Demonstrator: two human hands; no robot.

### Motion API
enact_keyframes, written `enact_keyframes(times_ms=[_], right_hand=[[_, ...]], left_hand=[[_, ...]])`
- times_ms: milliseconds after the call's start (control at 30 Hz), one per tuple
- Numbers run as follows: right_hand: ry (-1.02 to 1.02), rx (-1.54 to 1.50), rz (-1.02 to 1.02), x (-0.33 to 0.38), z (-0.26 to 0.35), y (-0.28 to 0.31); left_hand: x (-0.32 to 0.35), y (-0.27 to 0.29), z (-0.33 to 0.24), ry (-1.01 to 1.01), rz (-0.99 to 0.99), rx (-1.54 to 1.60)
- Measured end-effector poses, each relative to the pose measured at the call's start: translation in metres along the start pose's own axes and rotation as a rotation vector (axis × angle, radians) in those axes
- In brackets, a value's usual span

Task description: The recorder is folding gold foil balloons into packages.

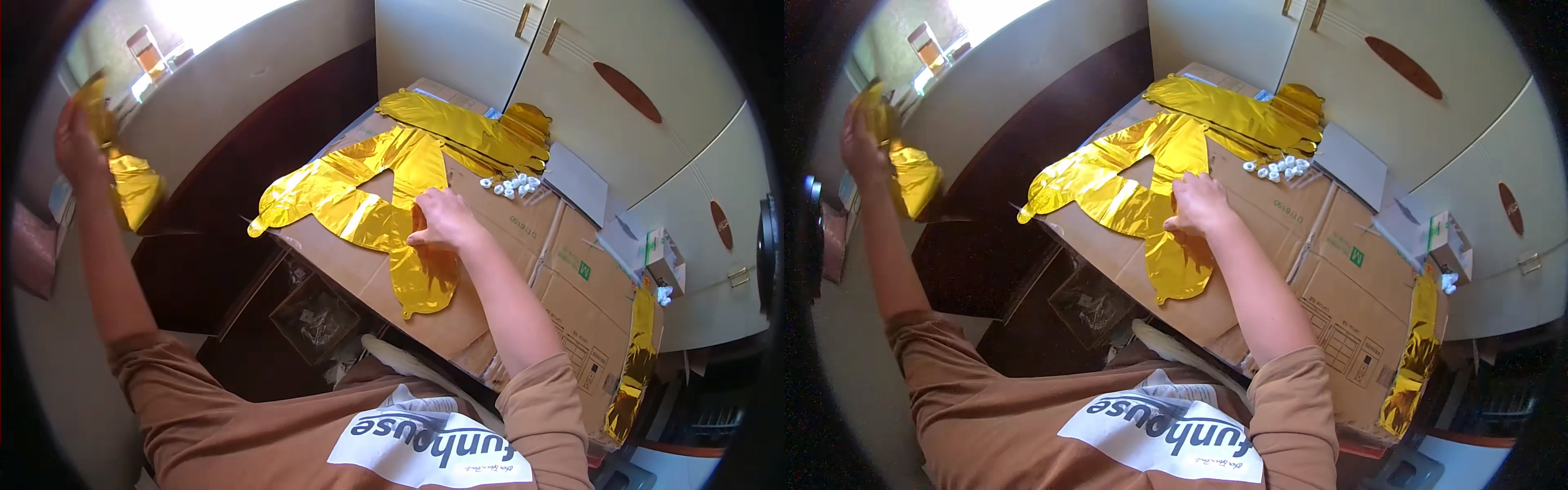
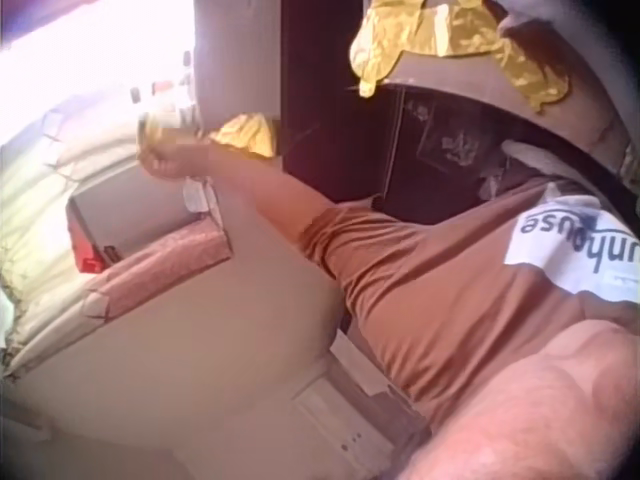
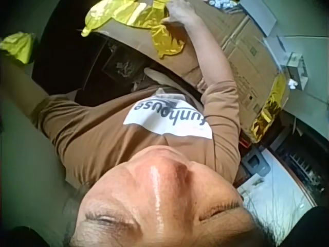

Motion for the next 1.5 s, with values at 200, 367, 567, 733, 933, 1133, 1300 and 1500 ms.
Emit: enact_keyframes(times_ms=[200,367,567,733,933,1133,1300,1500], right_hand=[[-0.314,-1.554,-0.164,0.061,-0.048,0.008],[-0.440,-1.767,0.042,0.198,-0.070,0.053],[-0.653,-0.850,-0.576,0.336,-0.171,0.029],[-0.651,-0.751,-0.806,0.404,-0.183,0.059],[-0.691,-0.648,-0.468,0.437,-0.213,0.030],[-0.435,-0.951,-0.654,0.411,-0.168,0.127],[-0.485,-0.872,-0.565,0.424,-0.185,0.116],[-0.915,-0.727,-0.408,0.473,-0.229,0.033]], left_hand=[[0.359,-0.203,-0.101,0.369,0.859,0.494],[0.549,-0.271,-0.182,0.693,1.286,0.821],[0.596,-0.302,-0.223,-0.064,1.584,0.781],[0.581,-0.320,-0.164,-0.513,1.200,0.281],[0.585,-0.348,-0.141,-0.462,1.509,0.101],[0.574,-0.355,-0.136,-0.579,1.568,0.094],[0.571,-0.344,-0.134,-0.309,1.533,0.217],[0.588,-0.312,-0.142,-0.728,1.642,0.375]])
Point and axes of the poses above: each hand's wrist, its own x-axis away from the middle knuckle, its own y-axis out of the back of the hand, z = x × y, the point moved 5 cm from there along -x, towards the middle knuckle, and after that the axes turned 7 degrees about -z, right-handed, at the moved point
